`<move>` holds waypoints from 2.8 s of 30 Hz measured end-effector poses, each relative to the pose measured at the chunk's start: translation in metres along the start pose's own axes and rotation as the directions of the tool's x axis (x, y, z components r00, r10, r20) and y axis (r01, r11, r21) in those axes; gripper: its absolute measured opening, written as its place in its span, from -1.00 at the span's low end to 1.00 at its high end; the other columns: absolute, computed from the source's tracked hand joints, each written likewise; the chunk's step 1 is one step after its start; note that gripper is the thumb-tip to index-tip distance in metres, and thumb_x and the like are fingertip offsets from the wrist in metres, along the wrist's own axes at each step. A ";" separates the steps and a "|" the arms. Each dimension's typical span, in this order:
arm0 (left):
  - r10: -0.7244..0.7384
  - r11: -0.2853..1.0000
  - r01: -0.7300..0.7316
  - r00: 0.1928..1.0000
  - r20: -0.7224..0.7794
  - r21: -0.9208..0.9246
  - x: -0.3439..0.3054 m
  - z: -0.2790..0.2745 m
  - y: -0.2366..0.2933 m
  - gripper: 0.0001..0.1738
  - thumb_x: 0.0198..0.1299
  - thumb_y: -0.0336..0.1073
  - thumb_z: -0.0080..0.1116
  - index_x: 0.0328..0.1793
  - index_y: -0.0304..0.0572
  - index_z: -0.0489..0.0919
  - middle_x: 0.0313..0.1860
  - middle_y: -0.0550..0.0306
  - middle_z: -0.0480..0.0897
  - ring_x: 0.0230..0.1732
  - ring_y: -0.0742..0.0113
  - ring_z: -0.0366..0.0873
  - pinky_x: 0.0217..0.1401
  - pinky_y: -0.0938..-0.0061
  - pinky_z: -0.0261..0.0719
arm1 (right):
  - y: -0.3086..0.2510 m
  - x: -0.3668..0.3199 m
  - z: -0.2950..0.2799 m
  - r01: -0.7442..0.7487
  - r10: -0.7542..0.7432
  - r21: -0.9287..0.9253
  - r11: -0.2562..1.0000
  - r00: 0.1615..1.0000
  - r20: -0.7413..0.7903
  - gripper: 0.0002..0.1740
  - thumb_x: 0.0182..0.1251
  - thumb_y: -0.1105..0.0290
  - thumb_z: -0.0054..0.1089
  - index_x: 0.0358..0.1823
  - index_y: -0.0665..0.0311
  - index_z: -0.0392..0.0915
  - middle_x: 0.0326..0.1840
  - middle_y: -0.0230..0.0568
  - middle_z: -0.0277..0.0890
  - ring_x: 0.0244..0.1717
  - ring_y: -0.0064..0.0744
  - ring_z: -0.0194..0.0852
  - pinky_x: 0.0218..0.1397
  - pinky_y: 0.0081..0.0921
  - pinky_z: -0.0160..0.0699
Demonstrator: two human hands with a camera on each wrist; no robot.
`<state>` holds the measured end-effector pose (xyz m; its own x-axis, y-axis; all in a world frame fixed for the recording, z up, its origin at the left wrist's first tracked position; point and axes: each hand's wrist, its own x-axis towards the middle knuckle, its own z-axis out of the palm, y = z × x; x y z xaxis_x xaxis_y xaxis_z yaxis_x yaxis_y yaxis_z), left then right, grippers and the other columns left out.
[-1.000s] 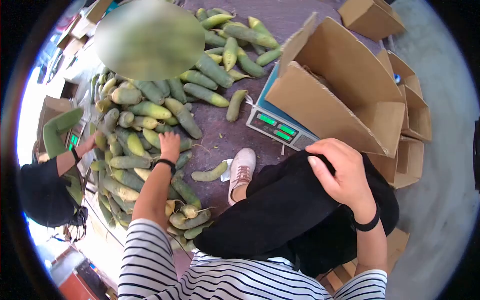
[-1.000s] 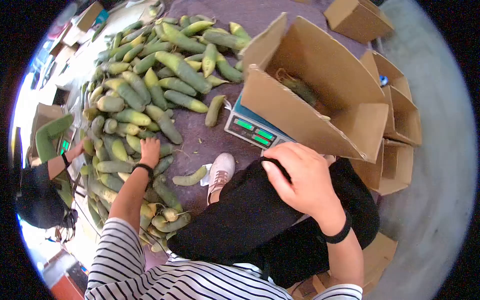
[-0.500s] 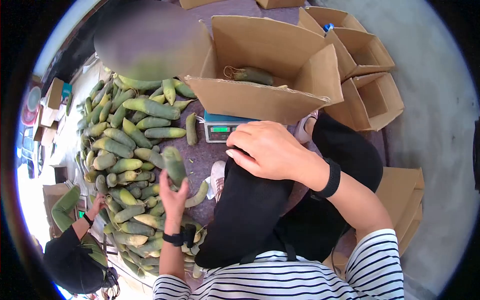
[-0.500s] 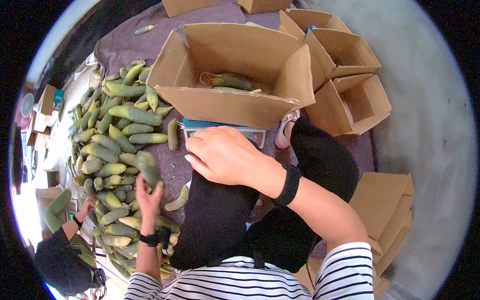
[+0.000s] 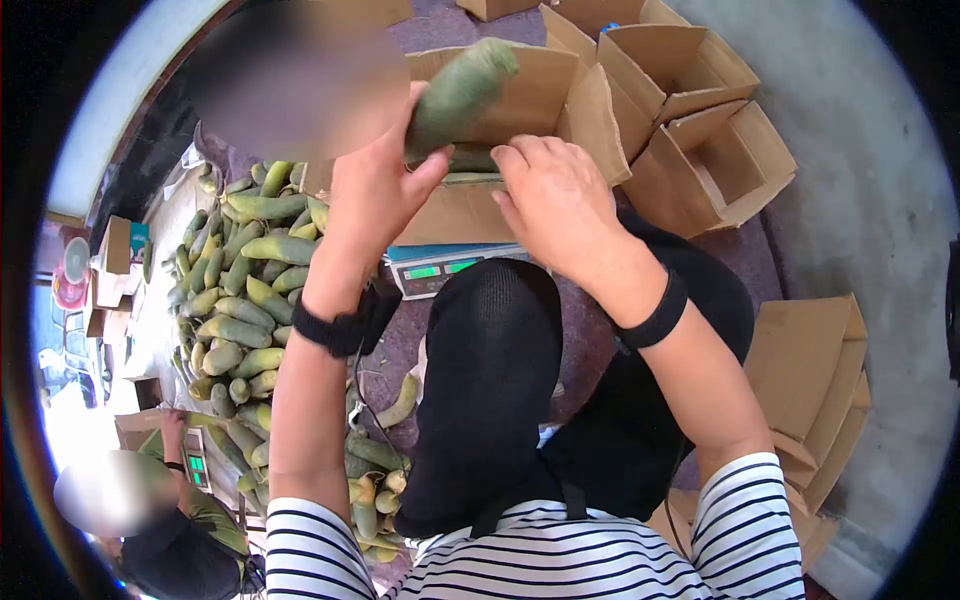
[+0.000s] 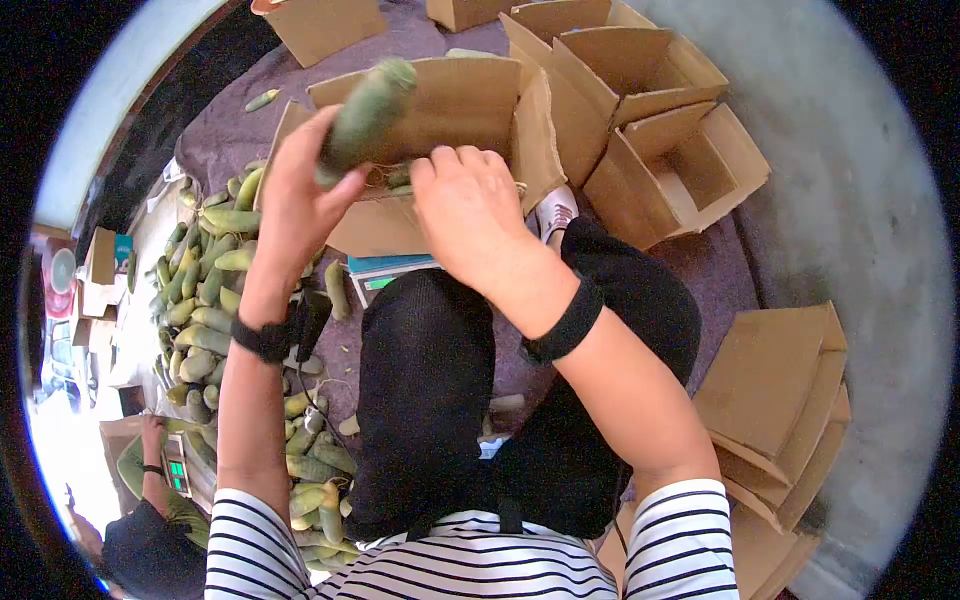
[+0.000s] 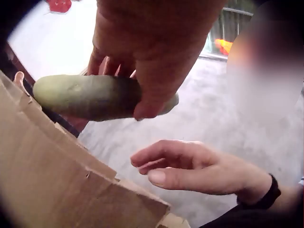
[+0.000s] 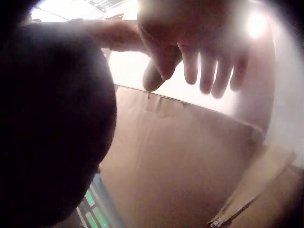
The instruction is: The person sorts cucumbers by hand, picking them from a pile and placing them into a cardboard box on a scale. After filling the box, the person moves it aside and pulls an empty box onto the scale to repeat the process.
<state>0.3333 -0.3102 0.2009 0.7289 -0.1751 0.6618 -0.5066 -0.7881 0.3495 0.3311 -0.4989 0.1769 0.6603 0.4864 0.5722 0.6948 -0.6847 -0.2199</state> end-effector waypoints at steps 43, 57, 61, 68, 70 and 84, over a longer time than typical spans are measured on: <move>-0.806 0.559 0.257 -0.054 0.589 0.789 -0.544 -0.128 -0.005 -0.73 0.08 -0.13 0.20 -0.17 -0.09 0.63 -0.19 -0.02 0.58 -0.06 0.02 0.52 0.04 0.16 0.38 | 0.022 -0.017 0.031 0.082 0.040 -0.241 0.967 0.886 0.463 -0.90 0.31 0.40 -0.06 -0.27 0.28 0.36 -0.34 0.04 0.53 -0.22 0.08 0.54 -0.22 -0.07 0.49; -0.778 0.616 0.545 0.533 0.332 0.569 -0.458 -0.133 0.005 -0.86 -0.07 -0.38 0.22 -0.38 -0.22 0.52 -0.41 -0.05 0.51 -0.27 -0.06 0.50 -0.24 0.17 0.43 | 0.019 -0.018 0.030 0.002 0.120 -0.241 0.971 0.863 0.491 -0.84 0.18 0.53 -0.08 -0.19 0.30 0.38 -0.24 0.00 0.56 -0.13 0.00 0.56 -0.12 -0.14 0.54; -0.823 0.527 0.765 0.568 -0.001 0.370 -0.418 -0.123 -0.002 -0.90 0.05 -0.42 0.18 -0.38 -0.31 0.51 -0.43 -0.05 0.52 -0.38 -0.01 0.47 -0.26 0.26 0.44 | 0.019 -0.021 0.030 -0.001 0.110 -0.221 0.975 0.868 0.485 -0.84 0.19 0.51 -0.09 -0.19 0.29 0.39 -0.23 -0.01 0.56 -0.13 -0.01 0.57 -0.11 -0.16 0.56; -0.616 0.695 0.707 0.679 -0.399 0.131 -0.291 -0.126 -0.015 -0.92 0.14 -0.47 0.18 -0.36 -0.32 0.52 -0.44 0.17 0.51 -0.37 0.37 0.41 -0.21 0.49 0.41 | 0.024 -0.027 0.038 0.017 0.056 -0.182 0.983 0.920 0.389 -0.87 0.23 0.41 0.06 -0.26 0.29 0.37 -0.31 -0.02 0.55 -0.24 0.03 0.56 -0.21 -0.12 0.52; -0.523 0.759 0.639 0.714 -0.465 0.127 -0.227 -0.144 -0.011 -0.92 0.16 -0.46 0.19 -0.35 -0.31 0.53 -0.42 0.22 0.52 -0.35 0.43 0.42 -0.19 0.52 0.42 | 0.023 -0.025 0.037 -0.001 0.079 -0.194 0.981 0.917 0.390 -0.87 0.23 0.41 0.06 -0.27 0.29 0.37 -0.31 -0.04 0.55 -0.24 0.03 0.56 -0.20 -0.13 0.53; 0.191 0.932 0.031 0.804 -0.562 0.362 0.042 -0.108 -0.042 -0.76 0.10 -0.43 0.12 -0.09 -0.10 0.67 -0.28 0.17 0.67 -0.23 0.39 0.60 -0.08 0.48 0.54 | 0.015 -0.024 0.030 -0.003 0.095 -0.210 0.978 0.899 0.428 -0.87 0.19 0.40 0.07 -0.26 0.28 0.43 -0.30 -0.09 0.57 -0.22 -0.10 0.60 -0.19 -0.22 0.59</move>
<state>0.3361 -0.2204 0.2857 0.2305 0.0402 0.9723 -0.2831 -0.9532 0.1065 0.3344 -0.5046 0.1362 0.7815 0.6041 0.1556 0.6171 -0.7853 -0.0506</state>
